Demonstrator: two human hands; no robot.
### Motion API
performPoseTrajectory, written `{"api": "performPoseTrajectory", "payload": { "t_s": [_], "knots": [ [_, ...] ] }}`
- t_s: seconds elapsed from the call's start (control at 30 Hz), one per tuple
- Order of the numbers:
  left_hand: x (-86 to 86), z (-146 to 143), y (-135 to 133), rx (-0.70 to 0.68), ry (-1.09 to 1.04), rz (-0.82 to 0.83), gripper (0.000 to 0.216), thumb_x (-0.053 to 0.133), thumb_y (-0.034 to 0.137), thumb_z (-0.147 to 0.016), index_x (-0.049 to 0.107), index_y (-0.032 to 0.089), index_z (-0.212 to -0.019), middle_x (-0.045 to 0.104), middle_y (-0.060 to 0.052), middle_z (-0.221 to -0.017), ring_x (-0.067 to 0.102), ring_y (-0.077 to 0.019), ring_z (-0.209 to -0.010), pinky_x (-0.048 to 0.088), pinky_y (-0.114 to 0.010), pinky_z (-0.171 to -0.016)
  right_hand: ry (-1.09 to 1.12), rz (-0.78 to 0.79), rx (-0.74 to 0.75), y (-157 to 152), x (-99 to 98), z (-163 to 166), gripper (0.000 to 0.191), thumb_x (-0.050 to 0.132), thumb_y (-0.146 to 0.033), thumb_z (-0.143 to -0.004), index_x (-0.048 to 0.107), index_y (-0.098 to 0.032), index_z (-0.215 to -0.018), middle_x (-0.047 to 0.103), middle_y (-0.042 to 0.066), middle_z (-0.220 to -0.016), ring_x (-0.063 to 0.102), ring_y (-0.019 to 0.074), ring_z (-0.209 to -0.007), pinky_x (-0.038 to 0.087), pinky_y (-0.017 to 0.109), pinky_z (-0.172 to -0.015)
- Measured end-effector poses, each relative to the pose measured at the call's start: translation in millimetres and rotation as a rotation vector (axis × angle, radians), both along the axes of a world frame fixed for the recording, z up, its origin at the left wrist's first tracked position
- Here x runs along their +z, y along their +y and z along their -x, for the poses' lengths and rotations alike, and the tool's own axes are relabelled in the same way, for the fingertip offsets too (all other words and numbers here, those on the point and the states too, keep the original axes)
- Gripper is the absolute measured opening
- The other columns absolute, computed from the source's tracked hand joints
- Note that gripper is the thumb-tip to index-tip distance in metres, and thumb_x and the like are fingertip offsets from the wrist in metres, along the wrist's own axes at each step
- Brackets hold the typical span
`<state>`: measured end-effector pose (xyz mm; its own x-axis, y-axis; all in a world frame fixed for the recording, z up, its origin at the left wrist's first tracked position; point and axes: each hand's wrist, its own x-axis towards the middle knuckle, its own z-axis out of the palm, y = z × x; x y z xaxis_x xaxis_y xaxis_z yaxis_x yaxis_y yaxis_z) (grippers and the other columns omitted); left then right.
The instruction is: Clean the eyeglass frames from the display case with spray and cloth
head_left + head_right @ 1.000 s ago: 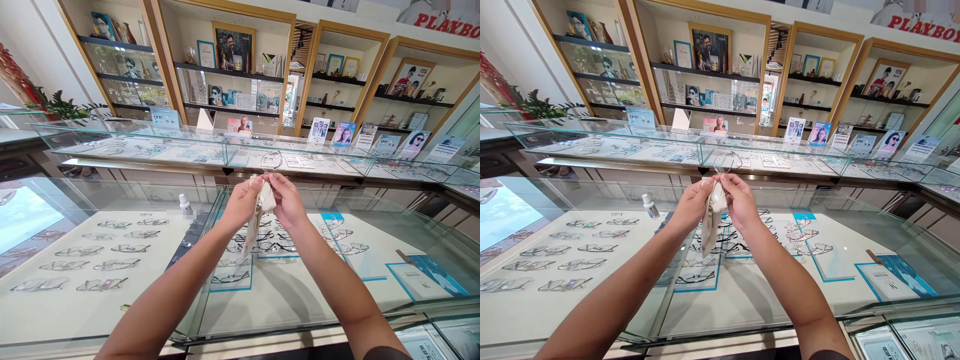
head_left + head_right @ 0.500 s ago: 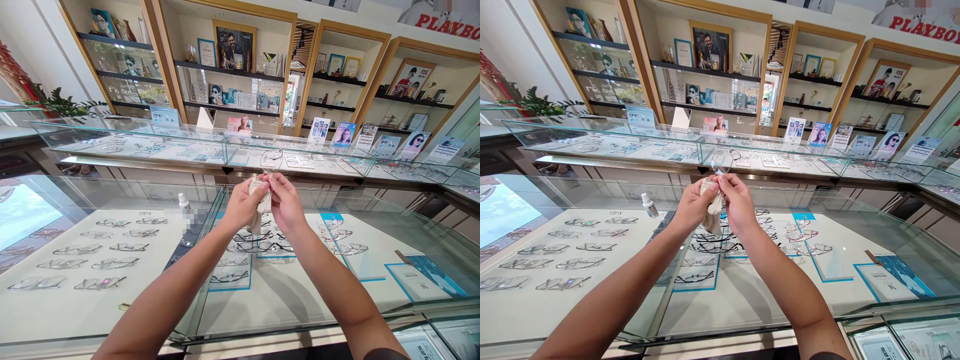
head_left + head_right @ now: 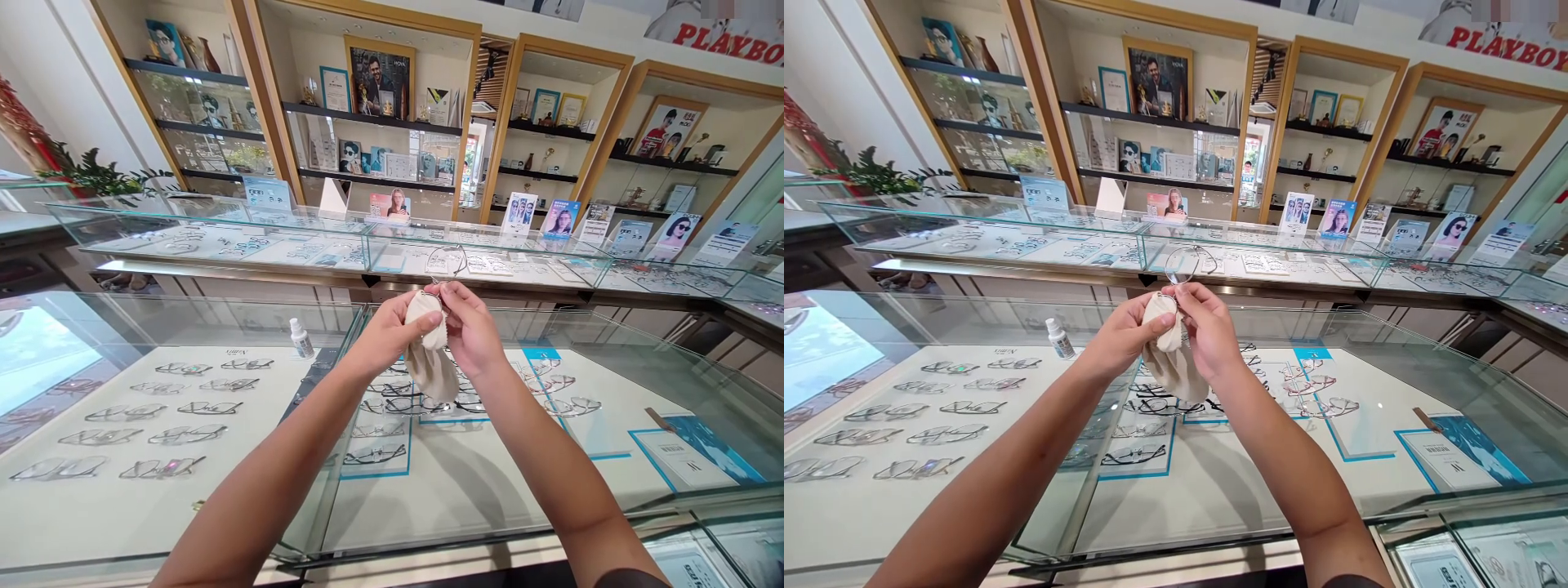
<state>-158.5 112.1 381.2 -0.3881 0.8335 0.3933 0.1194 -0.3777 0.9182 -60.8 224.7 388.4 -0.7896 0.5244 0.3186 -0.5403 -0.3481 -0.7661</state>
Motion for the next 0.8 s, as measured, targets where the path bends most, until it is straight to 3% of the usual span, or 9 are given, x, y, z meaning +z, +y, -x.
{"api": "performPoseTrajectory", "payload": {
  "t_s": [0.23,0.43,0.67,0.8],
  "knots": [
    [-5.7,-9.3,7.8,0.260,0.008,-0.110,0.055,0.077,0.070,-0.088,0.067,0.017,-0.081,0.053,0.002,-0.067,0.040,-0.0111,-0.061,0.033,-0.025,-0.058,0.056,-0.089,0.002,-16.5,1.1,-4.4,0.025,0.091,-0.048,-0.079,0.075,-0.029,-0.081,0.077,0.000,-0.094,0.066,0.0181,-0.086,0.054,0.032,-0.078],
    [-3.3,-2.4,3.9,0.219,0.018,-0.064,0.058,0.066,0.073,-0.096,0.071,0.017,-0.080,0.061,-0.002,-0.071,0.049,-0.0144,-0.066,0.040,-0.027,-0.062,0.037,-0.137,-0.041,-11.5,1.5,-3.9,0.024,0.089,-0.048,-0.080,0.076,-0.028,-0.082,0.077,0.001,-0.093,0.066,0.0186,-0.086,0.054,0.033,-0.081],
    [10.8,16.4,-12.9,0.382,0.151,-0.058,0.061,0.061,0.076,-0.097,0.072,0.018,-0.082,0.067,-0.005,-0.073,0.055,-0.0160,-0.064,0.042,-0.028,-0.061,0.093,-0.109,-0.083,9.8,13.8,-16.5,0.017,0.081,-0.042,-0.088,0.072,-0.028,-0.085,0.078,0.002,-0.108,0.068,0.0185,-0.099,0.055,0.033,-0.088],
    [23.4,36.1,-29.6,0.553,0.318,0.028,0.063,0.060,0.077,-0.096,0.063,0.019,-0.070,0.056,-0.003,-0.064,0.045,-0.0152,-0.058,0.033,-0.028,-0.055,0.085,-0.159,-0.090,22.9,19.9,-22.6,0.017,0.077,-0.043,-0.091,0.070,-0.028,-0.085,0.077,0.003,-0.108,0.068,0.0199,-0.101,0.054,0.035,-0.090]
  ]
}}
